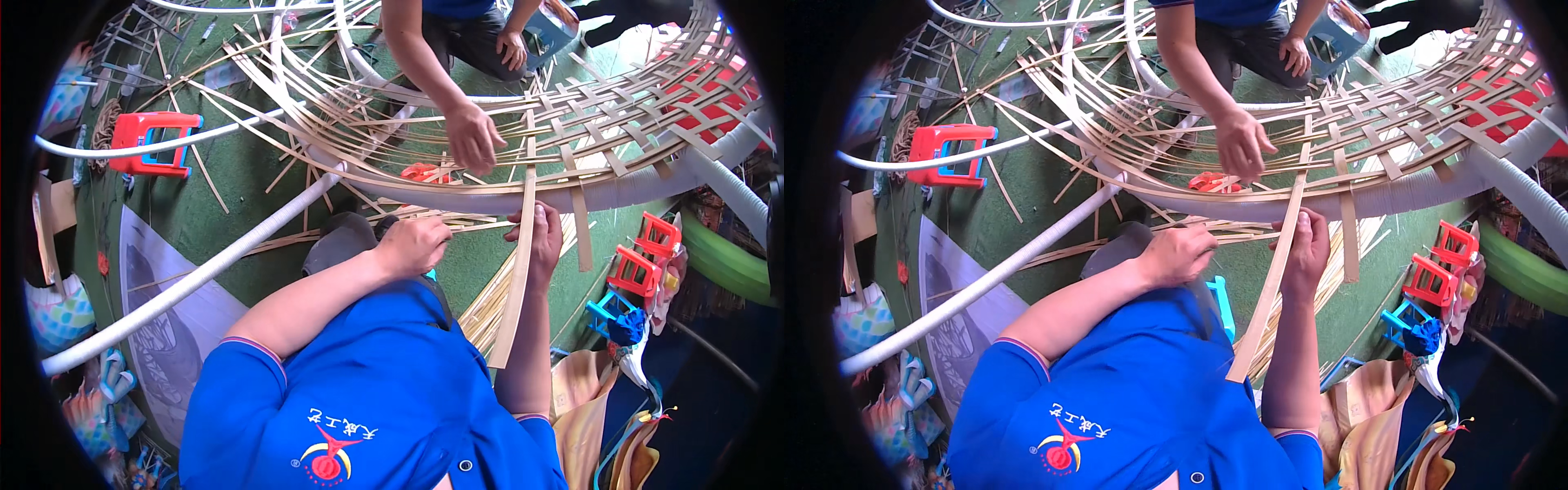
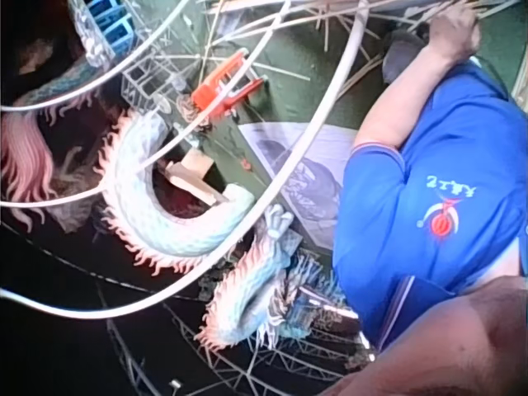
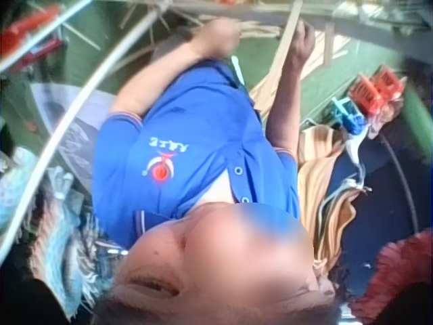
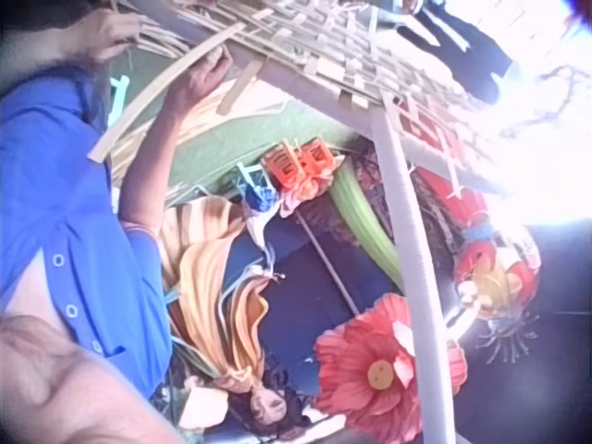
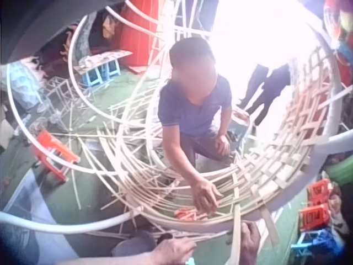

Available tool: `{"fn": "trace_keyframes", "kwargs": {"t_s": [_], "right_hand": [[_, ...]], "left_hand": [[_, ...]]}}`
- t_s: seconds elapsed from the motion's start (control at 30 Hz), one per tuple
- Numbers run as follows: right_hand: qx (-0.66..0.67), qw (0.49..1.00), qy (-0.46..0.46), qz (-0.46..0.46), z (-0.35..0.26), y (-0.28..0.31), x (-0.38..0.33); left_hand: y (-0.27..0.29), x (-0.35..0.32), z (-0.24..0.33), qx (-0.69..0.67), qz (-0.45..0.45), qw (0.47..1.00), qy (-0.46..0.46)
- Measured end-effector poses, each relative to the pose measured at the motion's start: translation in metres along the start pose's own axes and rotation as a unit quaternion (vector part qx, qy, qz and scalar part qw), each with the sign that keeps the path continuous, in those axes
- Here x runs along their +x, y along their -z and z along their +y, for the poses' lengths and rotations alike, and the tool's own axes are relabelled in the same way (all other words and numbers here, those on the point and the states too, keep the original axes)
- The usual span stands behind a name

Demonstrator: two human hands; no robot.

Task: Weave bamboo strips together to construct a large decorative frame.

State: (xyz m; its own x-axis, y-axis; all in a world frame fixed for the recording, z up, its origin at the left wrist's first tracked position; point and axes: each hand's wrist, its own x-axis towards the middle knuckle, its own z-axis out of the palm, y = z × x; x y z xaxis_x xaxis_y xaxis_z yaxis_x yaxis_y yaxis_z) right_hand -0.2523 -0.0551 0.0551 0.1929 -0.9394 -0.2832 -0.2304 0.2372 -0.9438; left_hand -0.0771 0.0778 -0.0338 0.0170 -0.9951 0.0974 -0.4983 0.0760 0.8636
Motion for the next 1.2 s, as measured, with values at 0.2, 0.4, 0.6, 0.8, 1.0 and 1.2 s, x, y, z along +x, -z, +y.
{"fn": "trace_keyframes", "kwargs": {"t_s": [0.2,0.4,0.6,0.8,1.0,1.2], "right_hand": [[-0.011,0.999,-0.015,0.037,-0.002,-0.003,0.009],[-0.034,0.996,-0.06,0.063,-0.018,-0.008,0.016],[-0.017,0.993,-0.106,0.057,-0.025,-0.01,0.011],[0.023,0.99,-0.117,0.07,-0.024,-0.018,-0.009],[0.082,0.955,-0.204,0.198,0.034,-0.031,-0.078],[0.004,0.912,-0.367,0.18,0.091,-0.066,-0.176]], "left_hand": [[0.012,0.007,-0.024,-0.02,-0.013,0.999,-0.022],[0.033,0.017,-0.045,-0.037,-0.086,0.995,-0.045],[0.046,0.022,-0.066,-0.067,-0.16,0.984,-0.043],[0.055,0.012,-0.077,-0.077,-0.232,0.969,-0.035],[0.06,0.002,-0.085,-0.112,-0.206,0.972,-0.026],[0.059,0.04,-0.057,-0.164,-0.096,0.981,-0.035]]}}
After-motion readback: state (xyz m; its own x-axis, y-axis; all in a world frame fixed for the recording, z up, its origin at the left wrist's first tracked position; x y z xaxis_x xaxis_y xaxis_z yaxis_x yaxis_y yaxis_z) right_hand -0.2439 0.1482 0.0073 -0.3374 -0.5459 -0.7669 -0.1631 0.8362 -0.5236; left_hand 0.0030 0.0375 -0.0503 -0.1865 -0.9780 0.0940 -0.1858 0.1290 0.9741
